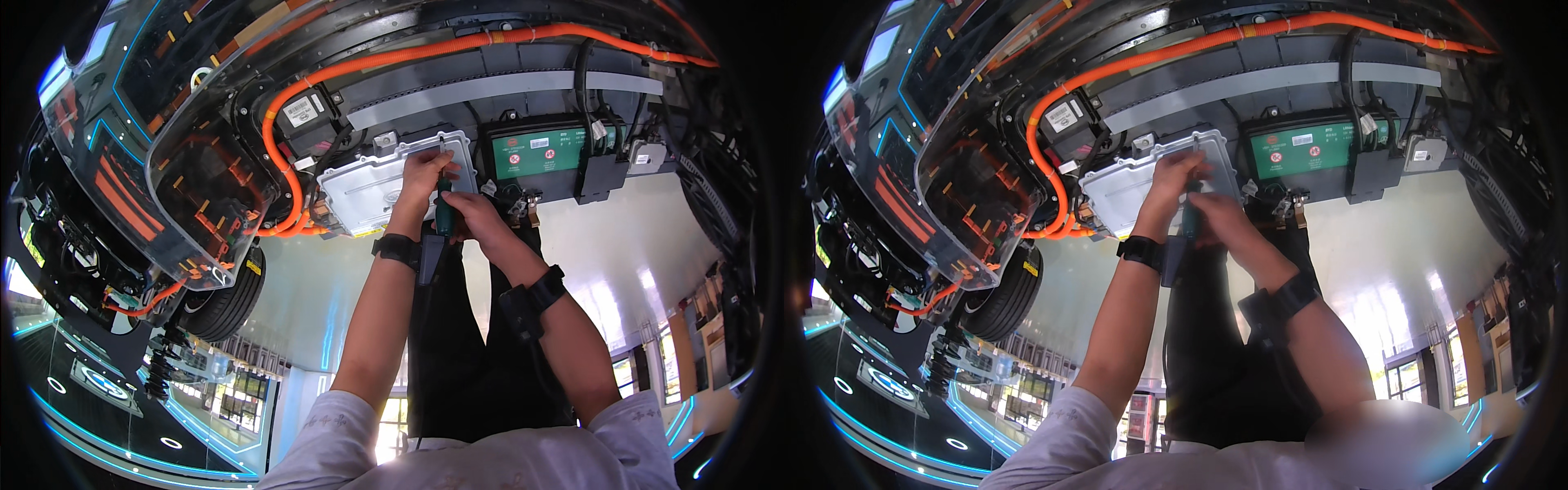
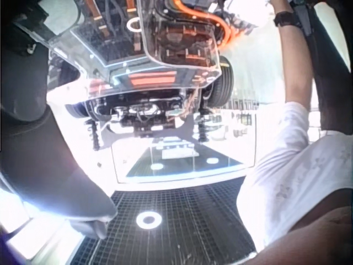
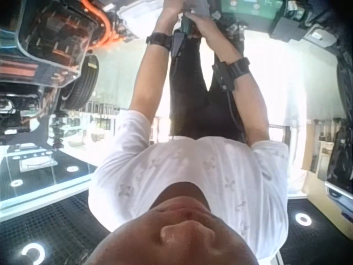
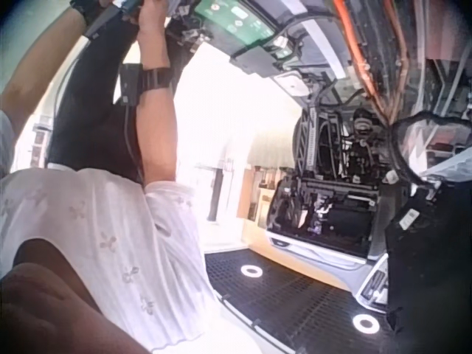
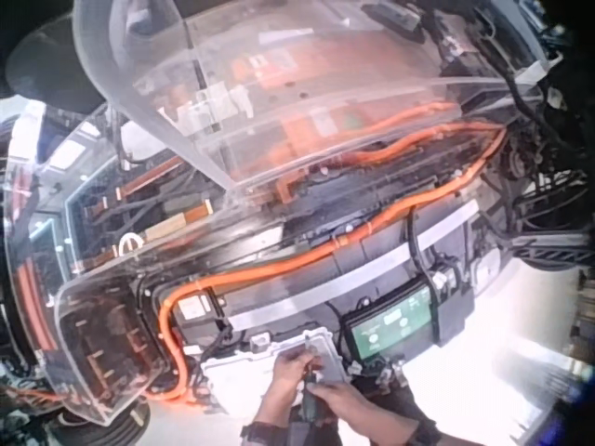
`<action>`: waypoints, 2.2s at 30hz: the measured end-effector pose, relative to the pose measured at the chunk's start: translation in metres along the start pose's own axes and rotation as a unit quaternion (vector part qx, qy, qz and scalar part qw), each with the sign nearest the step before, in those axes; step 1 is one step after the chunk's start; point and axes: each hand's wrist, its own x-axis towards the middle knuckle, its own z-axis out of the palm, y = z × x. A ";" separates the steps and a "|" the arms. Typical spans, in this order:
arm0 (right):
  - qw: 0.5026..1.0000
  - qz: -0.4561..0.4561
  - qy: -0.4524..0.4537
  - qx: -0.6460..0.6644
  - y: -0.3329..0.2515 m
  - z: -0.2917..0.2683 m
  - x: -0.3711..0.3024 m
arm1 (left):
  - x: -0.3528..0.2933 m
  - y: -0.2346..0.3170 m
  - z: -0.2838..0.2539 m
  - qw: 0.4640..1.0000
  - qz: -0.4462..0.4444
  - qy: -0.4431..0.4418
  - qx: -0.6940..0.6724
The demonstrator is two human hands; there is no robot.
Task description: Use a screwdriver to remove or tighten screws on a silver electronic module located underneath an electric vehicle.
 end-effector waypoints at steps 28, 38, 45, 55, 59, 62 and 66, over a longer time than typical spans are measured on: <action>0.999 -0.033 -0.030 0.000 0.006 -0.004 -0.007 | -0.002 -0.002 0.005 0.998 0.067 0.001 0.007; 0.992 -0.045 -0.081 0.080 -0.008 -0.016 -0.008 | 0.007 -0.006 0.002 1.000 0.020 -0.009 -0.009; 0.988 0.010 -0.070 0.135 -0.012 -0.020 -0.010 | -0.005 0.010 0.020 0.994 -0.004 0.043 0.101; 0.997 -0.028 -0.037 -0.063 -0.011 -0.024 -0.006 | 0.003 0.001 0.011 0.990 0.039 0.053 0.127; 0.991 -0.022 -0.111 0.067 -0.005 -0.035 0.000 | 0.006 -0.003 0.012 0.987 0.069 0.034 0.141; 0.978 -0.008 -0.166 0.128 -0.009 -0.034 -0.008 | 0.002 -0.001 0.011 0.993 0.040 0.029 0.105; 0.995 -0.032 -0.087 -0.046 -0.012 -0.034 -0.005 | -0.003 0.004 0.012 0.988 0.047 0.016 0.149</action>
